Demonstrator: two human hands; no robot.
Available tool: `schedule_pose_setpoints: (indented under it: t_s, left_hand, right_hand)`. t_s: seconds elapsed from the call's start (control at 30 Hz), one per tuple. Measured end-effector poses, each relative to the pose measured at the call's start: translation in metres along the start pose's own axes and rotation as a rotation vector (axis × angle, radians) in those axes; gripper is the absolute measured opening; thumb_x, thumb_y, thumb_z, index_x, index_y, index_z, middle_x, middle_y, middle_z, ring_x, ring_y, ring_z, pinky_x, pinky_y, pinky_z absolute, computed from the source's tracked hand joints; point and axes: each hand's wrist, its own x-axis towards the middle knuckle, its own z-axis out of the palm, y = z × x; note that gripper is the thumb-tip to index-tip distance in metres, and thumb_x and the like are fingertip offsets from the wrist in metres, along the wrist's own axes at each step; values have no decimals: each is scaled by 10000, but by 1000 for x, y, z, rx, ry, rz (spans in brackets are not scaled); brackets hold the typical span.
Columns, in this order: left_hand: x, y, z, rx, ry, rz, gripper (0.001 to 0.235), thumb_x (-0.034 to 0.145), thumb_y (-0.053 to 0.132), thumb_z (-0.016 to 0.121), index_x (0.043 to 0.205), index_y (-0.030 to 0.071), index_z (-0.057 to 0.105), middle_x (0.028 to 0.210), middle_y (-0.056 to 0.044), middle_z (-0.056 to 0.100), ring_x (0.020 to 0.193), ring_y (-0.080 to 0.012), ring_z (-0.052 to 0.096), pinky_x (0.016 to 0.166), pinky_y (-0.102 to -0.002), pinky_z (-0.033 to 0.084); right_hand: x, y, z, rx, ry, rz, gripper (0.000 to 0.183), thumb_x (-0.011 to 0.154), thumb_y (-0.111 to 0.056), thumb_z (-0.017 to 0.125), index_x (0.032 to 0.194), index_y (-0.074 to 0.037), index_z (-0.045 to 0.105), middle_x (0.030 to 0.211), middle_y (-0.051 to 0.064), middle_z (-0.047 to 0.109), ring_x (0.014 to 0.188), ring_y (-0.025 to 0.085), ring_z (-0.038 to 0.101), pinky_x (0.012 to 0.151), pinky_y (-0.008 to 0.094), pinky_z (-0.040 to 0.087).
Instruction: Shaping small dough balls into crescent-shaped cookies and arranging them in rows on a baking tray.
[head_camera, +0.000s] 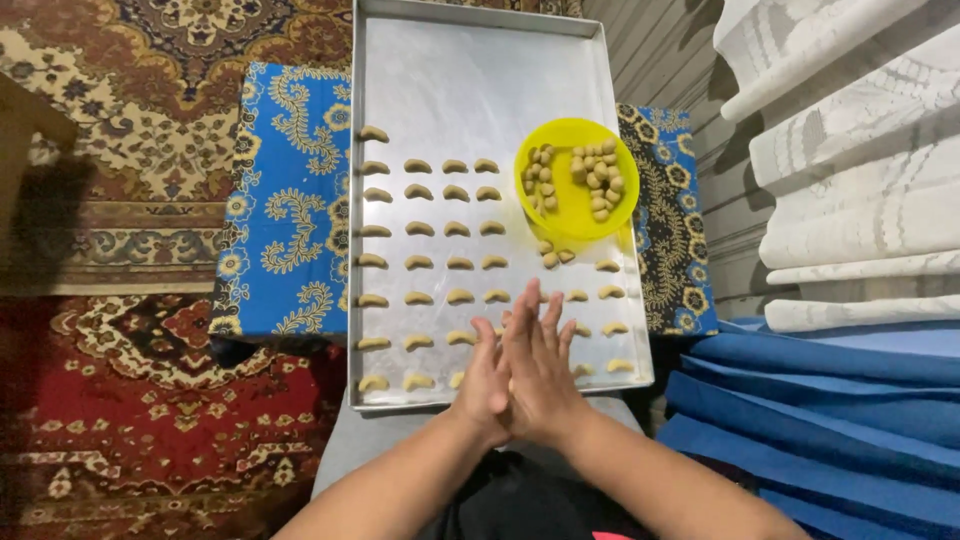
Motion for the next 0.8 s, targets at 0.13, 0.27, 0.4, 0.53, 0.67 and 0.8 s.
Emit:
schedule_pose_setpoints:
  t_s: [0.13, 0.27, 0.4, 0.53, 0.67, 0.8]
  left_hand:
    - [4, -1, -8, -4, -51, -22, 855, 935, 763, 230, 1631, 267, 236, 1709, -37, 225, 1555, -249, 231, 1243, -442, 196]
    - [2, 2, -8, -71, -235, -37, 959, 942, 808, 203, 1654, 165, 220, 1676, -123, 295, 1524, -284, 324, 1196, -424, 351]
    - [11, 3, -21, -153, -56, -79, 941, 903, 853, 235, 1600, 244, 402, 1372, -70, 658, 842, -166, 743, 824, -303, 528]
    - [17, 4, -39, -210, 100, -66, 1012, 871, 854, 330, 1653, 266, 68, 1586, -74, 409, 1218, -183, 621, 901, -303, 508]
    - [23, -4, -47, -181, 77, -11, 954, 895, 842, 369, 1632, 317, 68, 1720, -68, 77, 1578, -249, 88, 1263, -435, 90]
    - [18, 1, -34, -120, 107, -9, 925, 886, 834, 335, 1638, 348, 103, 1721, -65, 25, 1578, -219, 32, 1257, -425, 44]
  right_hand:
    - [9, 3, -9, 61, -30, -18, 1192, 747, -917, -3, 1598, -108, -208, 1687, 228, -232, 1527, 504, -278, 1102, 781, -164]
    - [20, 7, -33, 346, -172, 109, 1359, 555, -1036, -68, 1588, -164, -214, 1707, 126, -238, 1542, 439, -292, 1123, 714, -211]
    - [12, 13, -48, 507, -89, -70, 1032, 895, -858, 308, 1642, -179, 91, 1689, 238, 253, 1558, 403, 291, 1168, 671, 122]
    - [-6, 9, -51, 225, 325, -229, 613, 823, -285, 855, 1338, -33, 638, 1186, 166, 756, 1056, 235, 760, 909, 353, 608]
    - [-12, 4, -36, 368, 259, -289, 315, 886, -84, 777, 1184, 1, 720, 1116, 180, 710, 1055, 328, 715, 932, 412, 593]
    - [-12, 1, -43, 443, 243, -221, 263, 893, -46, 750, 1154, -18, 731, 1105, 171, 728, 1064, 305, 728, 922, 396, 608]
